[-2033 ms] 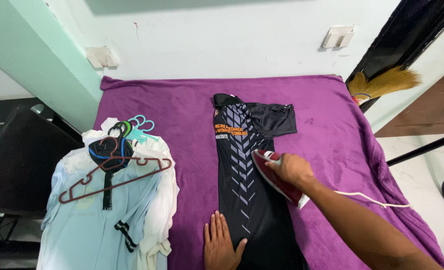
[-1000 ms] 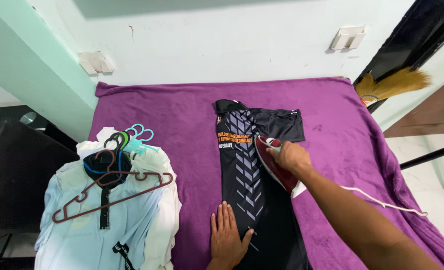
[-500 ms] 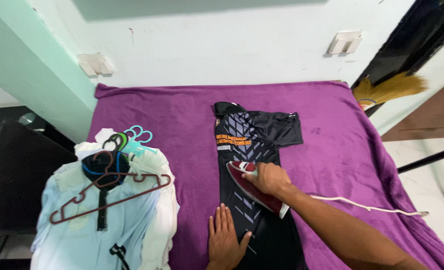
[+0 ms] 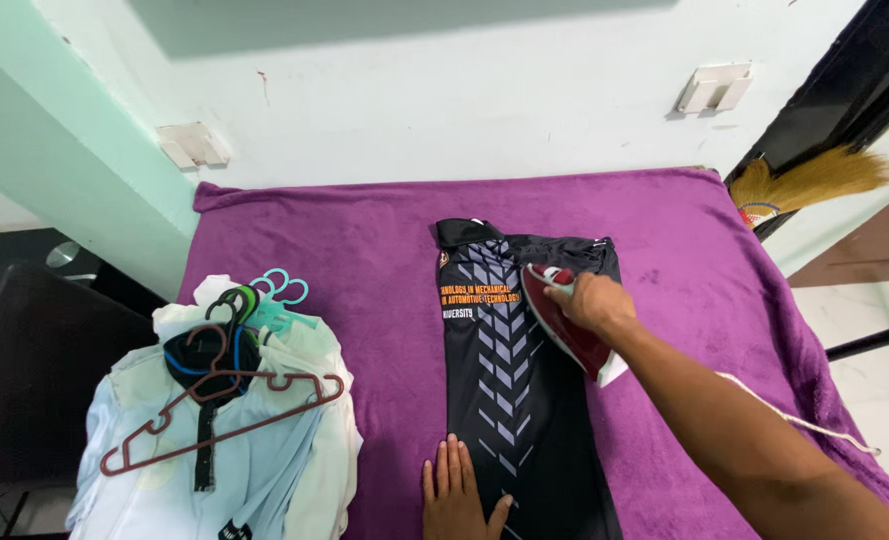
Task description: The person irons a black short-sleeved shirt laid on a purple cloth. They use a red electric iron to smooth the front and back, then flip the shirt to iron the other side.
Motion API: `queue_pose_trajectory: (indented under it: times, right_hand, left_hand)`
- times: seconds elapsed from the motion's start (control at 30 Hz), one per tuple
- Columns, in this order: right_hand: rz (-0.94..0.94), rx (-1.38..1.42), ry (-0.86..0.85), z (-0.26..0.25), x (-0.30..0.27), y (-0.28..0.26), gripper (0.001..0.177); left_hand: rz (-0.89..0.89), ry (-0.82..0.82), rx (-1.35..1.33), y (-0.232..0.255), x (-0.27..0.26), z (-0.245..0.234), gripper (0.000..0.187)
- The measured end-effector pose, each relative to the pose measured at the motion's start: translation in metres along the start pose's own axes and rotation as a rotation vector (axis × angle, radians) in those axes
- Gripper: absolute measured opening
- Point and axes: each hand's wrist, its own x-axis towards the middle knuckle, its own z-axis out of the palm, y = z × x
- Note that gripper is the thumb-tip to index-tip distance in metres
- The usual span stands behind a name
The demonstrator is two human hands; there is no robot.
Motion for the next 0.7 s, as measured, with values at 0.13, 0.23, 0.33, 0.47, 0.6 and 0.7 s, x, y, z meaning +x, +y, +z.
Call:
queue_pose_trajectory:
  times: [0.13,0.23,0.33,0.47,0.6,0.7]
  right_hand:
    - [-0.013,0.031,0.128,-0.009,0.032,0.013,0.075]
    - [0.033,0.055,0.176,-0.015,0.055,0.019,0.078]
    - [0.046,0.116,0.185,-0.015,0.064,0.022,0.074]
    - [0.047,0.119,0.127,-0.015,0.057,0.027,0.077]
    - [-0.099,0.048,0.204,-0.009,0.043,0.036,0.081]
    - [-0.096,0.049,0.137,-0.005,0.032,0.038,0.081]
  left_hand:
    - [-0.157,-0.566,-0.067,-0.007,-0.006,0.023,0.112]
    - [-0.065,-0.271,0.009,-0.007,-0.010,0.029,0.113]
    - [-0.149,-0.582,-0.039,-0.009,-0.007,0.029,0.115]
    - [-0.129,-0.588,-0.058,-0.008,0.003,0.014,0.111]
    - [-0.070,-0.293,-0.142,-0.010,0.031,-0.010,0.100]
    - [-0.022,-0.317,-0.209,-0.016,0.086,-0.020,0.090]
